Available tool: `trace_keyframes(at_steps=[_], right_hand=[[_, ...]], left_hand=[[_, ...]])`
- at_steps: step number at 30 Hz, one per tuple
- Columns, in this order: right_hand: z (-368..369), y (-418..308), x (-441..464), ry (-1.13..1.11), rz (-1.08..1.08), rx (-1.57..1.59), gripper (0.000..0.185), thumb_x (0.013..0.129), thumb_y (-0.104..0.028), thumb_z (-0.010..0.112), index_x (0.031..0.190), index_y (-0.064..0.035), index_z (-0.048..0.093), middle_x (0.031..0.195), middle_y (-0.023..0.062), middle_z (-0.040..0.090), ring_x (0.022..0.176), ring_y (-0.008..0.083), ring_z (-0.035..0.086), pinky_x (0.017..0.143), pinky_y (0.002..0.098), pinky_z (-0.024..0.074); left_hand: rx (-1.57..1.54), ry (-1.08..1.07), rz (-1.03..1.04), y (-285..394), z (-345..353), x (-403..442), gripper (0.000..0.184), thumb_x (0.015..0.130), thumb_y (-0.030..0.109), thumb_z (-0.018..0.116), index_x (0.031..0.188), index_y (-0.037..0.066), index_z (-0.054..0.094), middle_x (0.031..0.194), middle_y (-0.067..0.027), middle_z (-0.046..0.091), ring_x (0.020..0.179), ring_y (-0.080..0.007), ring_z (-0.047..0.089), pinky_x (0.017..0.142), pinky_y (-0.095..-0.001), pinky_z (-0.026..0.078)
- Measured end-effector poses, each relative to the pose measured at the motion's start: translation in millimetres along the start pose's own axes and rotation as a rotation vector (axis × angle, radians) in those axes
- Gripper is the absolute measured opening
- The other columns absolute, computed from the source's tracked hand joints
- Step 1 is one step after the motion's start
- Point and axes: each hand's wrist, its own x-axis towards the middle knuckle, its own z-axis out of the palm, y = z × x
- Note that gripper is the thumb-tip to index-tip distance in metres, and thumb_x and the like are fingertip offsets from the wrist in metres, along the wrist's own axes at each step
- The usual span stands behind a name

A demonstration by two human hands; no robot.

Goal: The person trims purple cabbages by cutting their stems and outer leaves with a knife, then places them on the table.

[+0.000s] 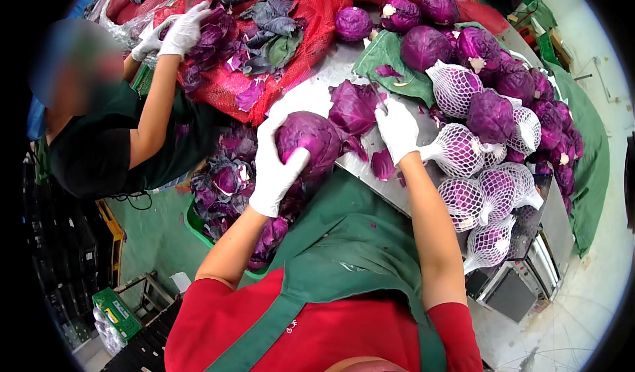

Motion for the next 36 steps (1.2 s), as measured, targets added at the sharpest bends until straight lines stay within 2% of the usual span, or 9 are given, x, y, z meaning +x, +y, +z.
trace_keyframes(at_steps=[2, 7, 11, 17, 20, 25, 29, 33, 36], right_hand=[[-3, -13, -12, 0.193, -0.096, 0.051, 0.029, 0.09, -0.024, 0.057, 0.115, -0.0102, 0.063, 0.119, 0.015, 0.061, 0.097, 0.0359, 0.065, 0.086, 0.0451, 0.0525], [8, -43, 0, 0.196, -0.633, 0.291, 0.043, 0.086, -0.009, 0.049, 0.128, -0.0056, 0.058, 0.126, 0.0221, 0.057, 0.113, 0.0383, 0.057, 0.101, 0.0428, 0.0438], [51, -44, -2, -0.33, -0.389, 0.628, 0.051, 0.086, -0.007, 0.05, 0.136, 0.0001, 0.051, 0.136, 0.023, 0.055, 0.129, 0.0349, 0.049, 0.113, 0.0394, 0.0336], [10, -80, -39, 0.107, -0.504, 0.453, 0.044, 0.089, -0.009, 0.057, 0.132, -0.0049, 0.058, 0.133, 0.0165, 0.058, 0.128, 0.033, 0.05, 0.111, 0.0384, 0.0359], [-21, -101, -45, -0.23, -0.611, 0.735, 0.047, 0.088, -0.024, 0.069, 0.132, -0.0099, 0.059, 0.138, 0.0154, 0.053, 0.126, 0.0279, 0.054, 0.105, 0.0357, 0.042], [-33, -89, -53, -0.175, -0.36, 0.558, 0.037, 0.086, -0.026, 0.071, 0.114, -0.0037, 0.064, 0.092, 0.0084, 0.068, 0.082, 0.0244, 0.062, 0.078, 0.0361, 0.0495], [-51, -80, -82, -0.685, -0.073, 0.868, 0.018, 0.093, -0.019, 0.065, 0.104, -0.0054, 0.067, 0.074, -0.0049, 0.058, 0.058, 0.004, 0.046, 0.052, 0.0228, 0.0391], [-8, -45, -66, -0.203, 0.203, 1.093, 0.027, 0.101, -0.025, 0.054, 0.121, -0.0086, 0.065, 0.074, -0.004, 0.058, 0.056, 0.0045, 0.049, 0.052, 0.0226, 0.042], [30, 2, -19, 0.51, -0.249, 0.392, 0.039, 0.103, -0.034, 0.049, 0.112, 0.0002, 0.066, 0.074, 0.0028, 0.059, 0.069, 0.0168, 0.055, 0.066, 0.0368, 0.0468]], left_hand=[[0.234, -0.13, 0.079, 10, -7, 2, 0.094, 0.069, 0.039, 0.083, 0.145, 0.004, 0.041, 0.143, -0.0172, 0.044, 0.135, -0.0291, 0.042, 0.115, -0.0411, 0.032], [-0.217, -0.255, -0.232, -4, -34, 17, 0.079, 0.079, 0.029, 0.074, 0.146, 0.004, 0.041, 0.146, -0.0136, 0.045, 0.137, -0.0262, 0.04, 0.116, -0.0392, 0.029], [-0.794, -0.038, -0.514, -45, -40, 20, 0.076, 0.09, 0.05, 0.065, 0.146, 0.005, 0.04, 0.145, -0.0135, 0.047, 0.132, -0.0268, 0.048, 0.11, -0.0438, 0.04], [-0.858, -0.013, -0.711, -47, -44, 17, 0.085, 0.087, 0.066, 0.059, 0.145, 0.007, 0.041, 0.141, -0.0138, 0.052, 0.128, -0.0287, 0.053, 0.106, -0.0489, 0.044], [-0.758, -0.051, -0.549, -34, -32, 23, 0.075, 0.09, 0.056, 0.062, 0.143, 0.006, 0.043, 0.14, -0.0132, 0.052, 0.126, -0.0273, 0.053, 0.106, -0.0443, 0.045], [-0.796, -0.029, -0.53, -26, -23, 43, 0.07, 0.092, 0.051, 0.061, 0.143, 0.007, 0.043, 0.138, -0.0131, 0.053, 0.124, -0.027, 0.055, 0.105, -0.0425, 0.047], [-1.05, -0.016, -0.808, -23, -30, 57, 0.087, 0.085, 0.072, 0.056, 0.144, 0.011, 0.041, 0.14, -0.0164, 0.053, 0.121, -0.0349, 0.059, 0.095, -0.0572, 0.053], [-1.175, -0.012, -0.859, -1, -33, 61, 0.089, 0.085, 0.076, 0.051, 0.147, 0.013, 0.038, 0.148, -0.0195, 0.043, 0.131, -0.0412, 0.049, 0.103, -0.0679, 0.041], [-1.234, -0.004, -0.914, 10, -30, 60, 0.088, 0.086, 0.076, 0.048, 0.149, 0.016, 0.034, 0.151, -0.0204, 0.037, 0.135, -0.0434, 0.043, 0.104, -0.0716, 0.037]])
